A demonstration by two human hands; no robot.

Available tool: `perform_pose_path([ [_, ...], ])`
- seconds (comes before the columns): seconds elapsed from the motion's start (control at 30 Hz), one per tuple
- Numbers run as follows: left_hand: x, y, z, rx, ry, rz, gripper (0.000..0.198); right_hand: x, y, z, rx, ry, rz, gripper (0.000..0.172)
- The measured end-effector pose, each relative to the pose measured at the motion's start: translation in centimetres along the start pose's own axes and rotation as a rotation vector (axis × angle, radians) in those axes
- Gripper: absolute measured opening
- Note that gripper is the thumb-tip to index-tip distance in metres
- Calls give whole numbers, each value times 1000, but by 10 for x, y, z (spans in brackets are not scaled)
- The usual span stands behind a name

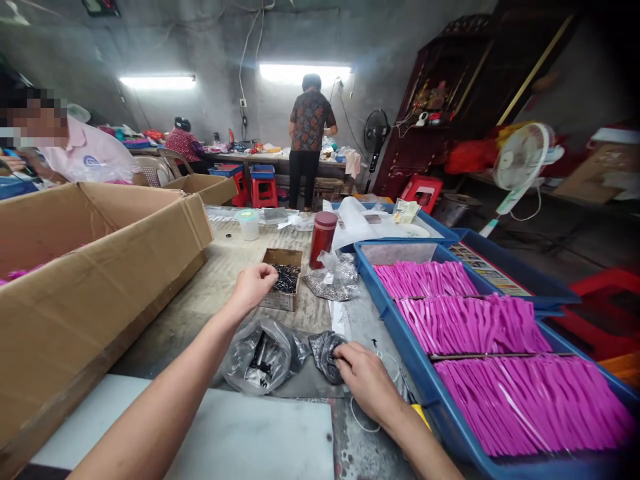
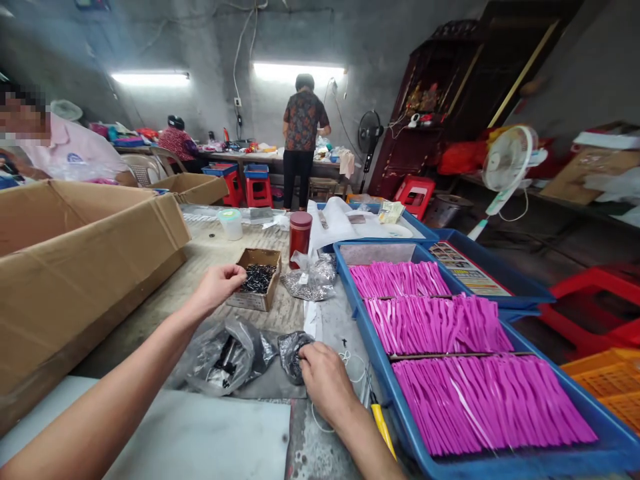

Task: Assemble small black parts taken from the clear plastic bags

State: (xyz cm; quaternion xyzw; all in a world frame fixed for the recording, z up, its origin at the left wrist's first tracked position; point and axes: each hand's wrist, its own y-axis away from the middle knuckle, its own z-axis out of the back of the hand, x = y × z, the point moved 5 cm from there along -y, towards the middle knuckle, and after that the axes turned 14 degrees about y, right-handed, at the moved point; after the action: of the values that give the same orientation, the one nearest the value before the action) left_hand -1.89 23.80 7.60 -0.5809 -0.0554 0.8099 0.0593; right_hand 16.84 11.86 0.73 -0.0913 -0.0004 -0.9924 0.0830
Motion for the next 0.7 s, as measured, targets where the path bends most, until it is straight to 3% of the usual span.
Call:
perform_pose_path([
  [0.1,0,-21,0,-14,-103,-57,12,6,-7,-8,33,88,28,20],
  [0.2,-11,-16,2,-22,-185,-117,22,8,-9,-12,52,152,45,18],
  [0.3,-23,14,5,34,-234,-159,23,9,-9,-14,55,189,71,18],
  [0.43,-26,69,7,237,-316,-184,17,10,-7,-15,45,218,92,21],
  [0.57,-5,104,5,443,-521,-139,23,9,-6,-17,36,225,98,19],
  [0.7,20,113,-5,567,-688,-94,22,8,-5,-17,23,232,89,16],
])
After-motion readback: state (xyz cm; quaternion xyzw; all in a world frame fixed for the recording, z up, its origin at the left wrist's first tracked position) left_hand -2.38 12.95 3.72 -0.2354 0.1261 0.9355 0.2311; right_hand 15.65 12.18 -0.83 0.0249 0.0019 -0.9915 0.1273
